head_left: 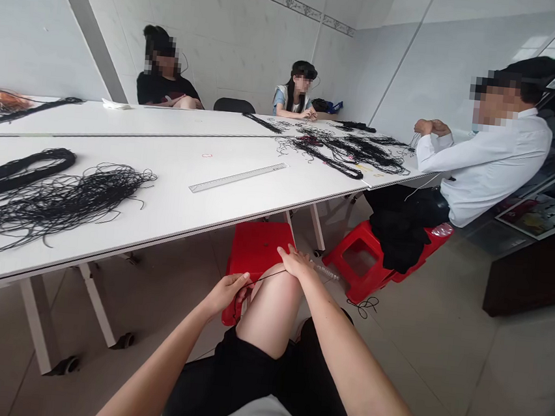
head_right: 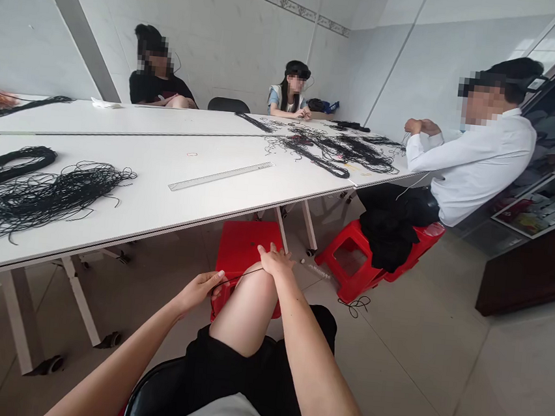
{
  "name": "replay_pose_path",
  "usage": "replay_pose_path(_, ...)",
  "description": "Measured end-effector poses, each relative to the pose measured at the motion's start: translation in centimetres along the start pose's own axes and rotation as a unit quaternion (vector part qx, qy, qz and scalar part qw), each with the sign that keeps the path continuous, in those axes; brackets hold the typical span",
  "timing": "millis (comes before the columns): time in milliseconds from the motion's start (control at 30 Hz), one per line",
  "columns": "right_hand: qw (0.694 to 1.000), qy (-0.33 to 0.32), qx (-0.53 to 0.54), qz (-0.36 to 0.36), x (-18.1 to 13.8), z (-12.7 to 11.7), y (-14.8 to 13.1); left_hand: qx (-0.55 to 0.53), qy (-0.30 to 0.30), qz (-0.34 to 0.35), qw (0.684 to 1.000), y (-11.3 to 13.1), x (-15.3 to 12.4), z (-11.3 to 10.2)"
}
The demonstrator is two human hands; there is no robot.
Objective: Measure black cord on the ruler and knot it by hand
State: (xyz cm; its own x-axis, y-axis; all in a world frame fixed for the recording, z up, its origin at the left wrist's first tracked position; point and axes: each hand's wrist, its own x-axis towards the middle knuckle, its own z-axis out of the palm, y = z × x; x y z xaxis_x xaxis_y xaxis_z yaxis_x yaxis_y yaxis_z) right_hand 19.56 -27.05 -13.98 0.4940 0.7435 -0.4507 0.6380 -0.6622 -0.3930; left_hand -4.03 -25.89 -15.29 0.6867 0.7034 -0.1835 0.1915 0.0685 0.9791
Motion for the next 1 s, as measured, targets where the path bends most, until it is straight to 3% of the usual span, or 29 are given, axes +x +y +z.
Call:
replay_pose_path(233,1.0,-0.007,-0.002,0.001,-0.2,-0.1,-0.1,0.005,-0.038,-0.045,0.998,-0.7,-0.7,-1.8)
replay_pose_path(433,1.0,-0.008,-0.006,0.002,-0.3,-0.1,-0.5,-0.048,-0.084,-0.115,0.989,2.7,0.6,0.3)
replay_pose_path(567,1.0,-0.003,0.0,0.007,-0.3,-0.1,-0.8,-0.064,-0.064,-0.129,0.987,5.2,3.8,2.9)
replay_pose_path(700,1.0,-0.005,0.02,0.005,-0.4,0.0,-0.6,-0.039,-0.033,-0.138,0.989,5.8,6.2,4.3)
replay_pose_path(1000,0.995,0.0,0.099,-0.031,-0.8,0.7,0.2,-0.076,0.013,-0.181,0.98,4.4,6.2,5.2)
